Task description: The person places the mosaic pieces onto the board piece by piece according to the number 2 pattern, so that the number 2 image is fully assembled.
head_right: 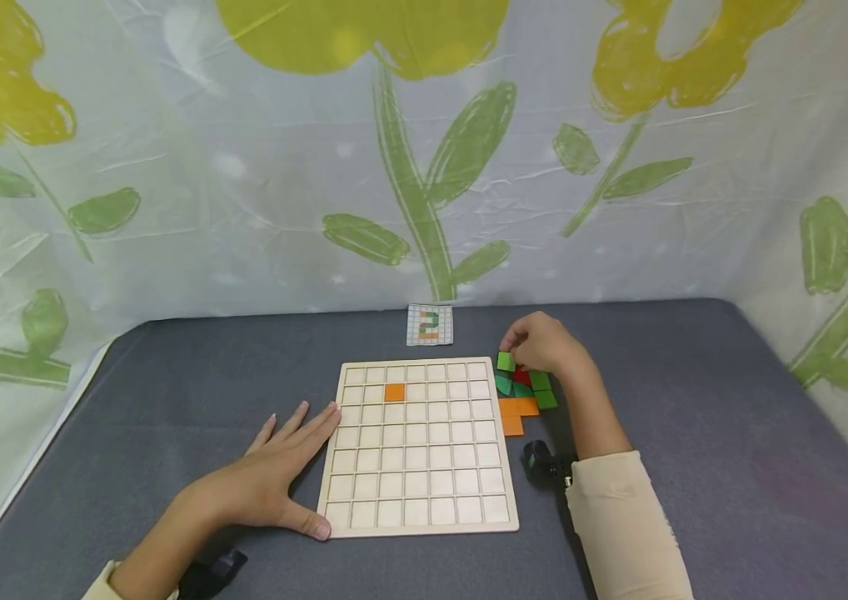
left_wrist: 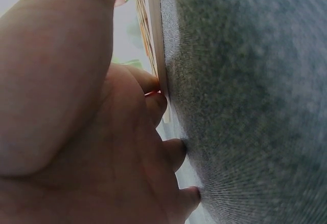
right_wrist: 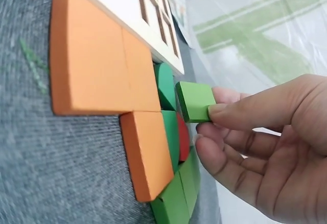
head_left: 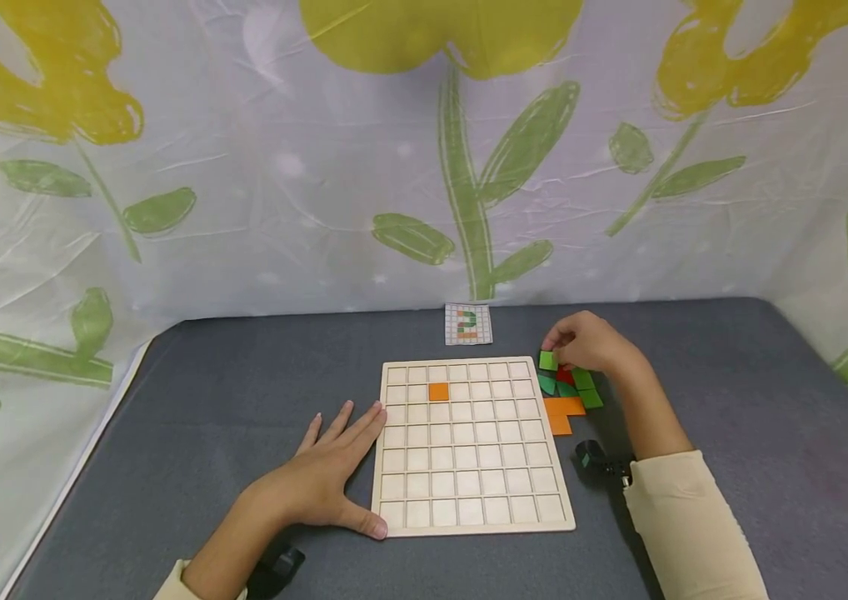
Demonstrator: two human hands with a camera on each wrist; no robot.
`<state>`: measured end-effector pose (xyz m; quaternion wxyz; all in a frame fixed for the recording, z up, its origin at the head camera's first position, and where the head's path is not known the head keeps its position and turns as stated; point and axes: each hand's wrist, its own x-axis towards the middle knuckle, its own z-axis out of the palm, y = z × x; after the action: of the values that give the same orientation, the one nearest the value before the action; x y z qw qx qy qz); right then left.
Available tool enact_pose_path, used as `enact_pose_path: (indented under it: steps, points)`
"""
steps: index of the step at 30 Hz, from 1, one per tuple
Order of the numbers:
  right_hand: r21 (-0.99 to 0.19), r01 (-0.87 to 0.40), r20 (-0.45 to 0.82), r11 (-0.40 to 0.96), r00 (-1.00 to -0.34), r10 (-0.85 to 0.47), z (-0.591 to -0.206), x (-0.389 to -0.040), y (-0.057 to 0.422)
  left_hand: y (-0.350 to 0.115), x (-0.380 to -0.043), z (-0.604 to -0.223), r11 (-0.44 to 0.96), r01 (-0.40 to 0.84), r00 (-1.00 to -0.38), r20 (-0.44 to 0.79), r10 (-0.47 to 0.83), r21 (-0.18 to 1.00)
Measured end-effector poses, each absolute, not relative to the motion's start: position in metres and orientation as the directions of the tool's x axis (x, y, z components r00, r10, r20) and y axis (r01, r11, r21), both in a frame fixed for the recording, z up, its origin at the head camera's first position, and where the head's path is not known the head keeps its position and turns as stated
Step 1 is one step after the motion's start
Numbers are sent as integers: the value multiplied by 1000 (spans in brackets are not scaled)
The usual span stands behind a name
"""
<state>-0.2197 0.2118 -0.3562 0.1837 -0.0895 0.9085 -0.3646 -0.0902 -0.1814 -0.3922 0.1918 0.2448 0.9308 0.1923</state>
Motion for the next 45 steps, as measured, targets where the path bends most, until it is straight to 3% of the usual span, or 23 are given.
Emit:
enact_pose_path:
  steps: [7, 28, 45]
  points:
    - [-749, 49, -294, 661, -918, -265, -353, -220, 212, -181, -90, -390, 789, 383, -803, -250, 542, 480]
    - [-842, 27, -288, 539, -868, -405, -357, -219, 188, -180, -92, -389, 792, 379, -806, -250, 537, 479]
    - [-856, 57, -317, 514, -843, -434, -363, -212, 161, -180, -91, -390, 799, 377, -806, -260, 532, 468]
